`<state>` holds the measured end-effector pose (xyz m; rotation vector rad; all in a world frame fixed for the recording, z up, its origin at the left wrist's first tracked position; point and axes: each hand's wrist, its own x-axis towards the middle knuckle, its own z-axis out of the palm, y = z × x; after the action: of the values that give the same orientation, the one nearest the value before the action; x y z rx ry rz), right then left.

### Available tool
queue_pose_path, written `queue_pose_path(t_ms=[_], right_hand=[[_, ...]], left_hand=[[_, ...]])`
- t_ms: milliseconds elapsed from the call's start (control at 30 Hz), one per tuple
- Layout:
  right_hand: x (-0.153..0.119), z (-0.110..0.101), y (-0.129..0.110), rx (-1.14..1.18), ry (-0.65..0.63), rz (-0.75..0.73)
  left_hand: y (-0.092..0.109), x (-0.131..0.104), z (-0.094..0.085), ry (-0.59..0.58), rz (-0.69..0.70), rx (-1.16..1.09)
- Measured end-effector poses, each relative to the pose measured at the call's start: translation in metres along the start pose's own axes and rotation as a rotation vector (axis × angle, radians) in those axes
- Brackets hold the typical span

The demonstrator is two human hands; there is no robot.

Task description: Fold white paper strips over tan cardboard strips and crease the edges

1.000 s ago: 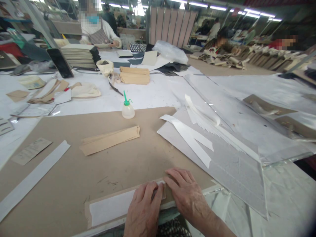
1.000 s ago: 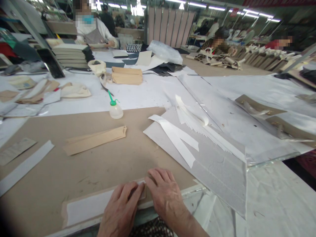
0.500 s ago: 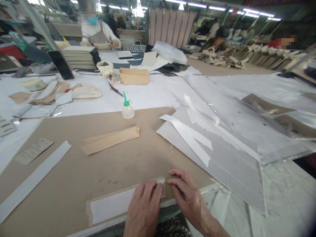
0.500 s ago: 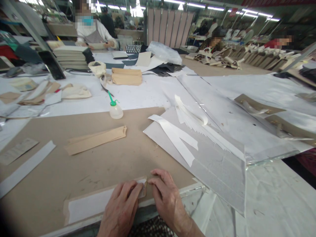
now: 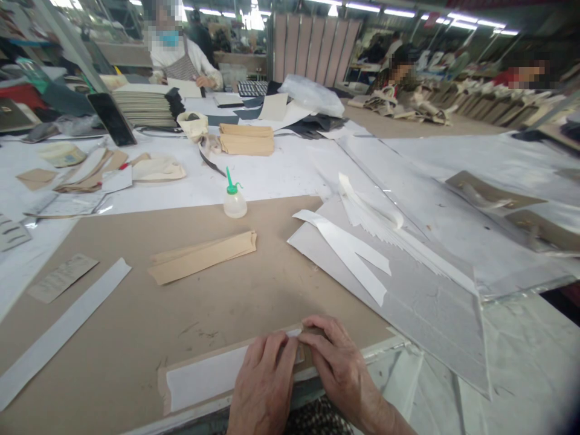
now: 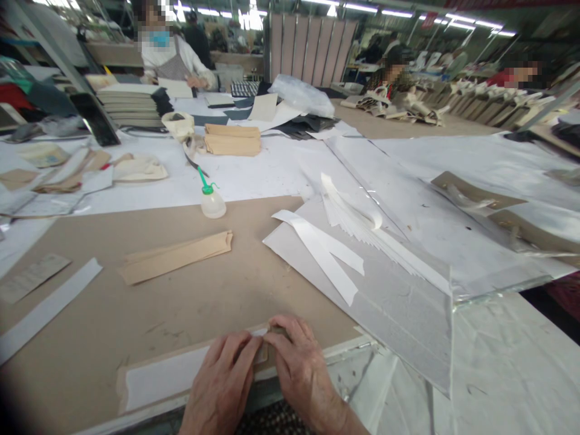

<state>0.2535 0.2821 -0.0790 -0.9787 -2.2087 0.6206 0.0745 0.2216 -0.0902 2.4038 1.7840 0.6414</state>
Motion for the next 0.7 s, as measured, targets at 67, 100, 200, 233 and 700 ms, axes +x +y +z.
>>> queue_pose_path(t_ms=[67,100,200,233,700], right_hand=[[0.000,0.001,0.001,0.018,0.038,0.035],[0.001,0.001,0.001,0.023,0.060,0.050],[0.001,0.001,0.002,0.016,0.092,0.059],[0.001,0.001,0.003,0.010,0.092,0.048],[0.007,-0.012,-0.003,0.035,-0.017,0.080]], left_hand=[[0.000,0.000,0.000,-0.005,0.000,-0.006],[0.000,0.000,-0.001,-0.008,0.000,-0.013],[0.000,0.000,-0.001,-0.005,0.000,-0.028],[0.000,0.000,0.000,-0.002,-0.001,-0.030],[0.001,-0.001,0.002,0.051,-0.059,-0.071]])
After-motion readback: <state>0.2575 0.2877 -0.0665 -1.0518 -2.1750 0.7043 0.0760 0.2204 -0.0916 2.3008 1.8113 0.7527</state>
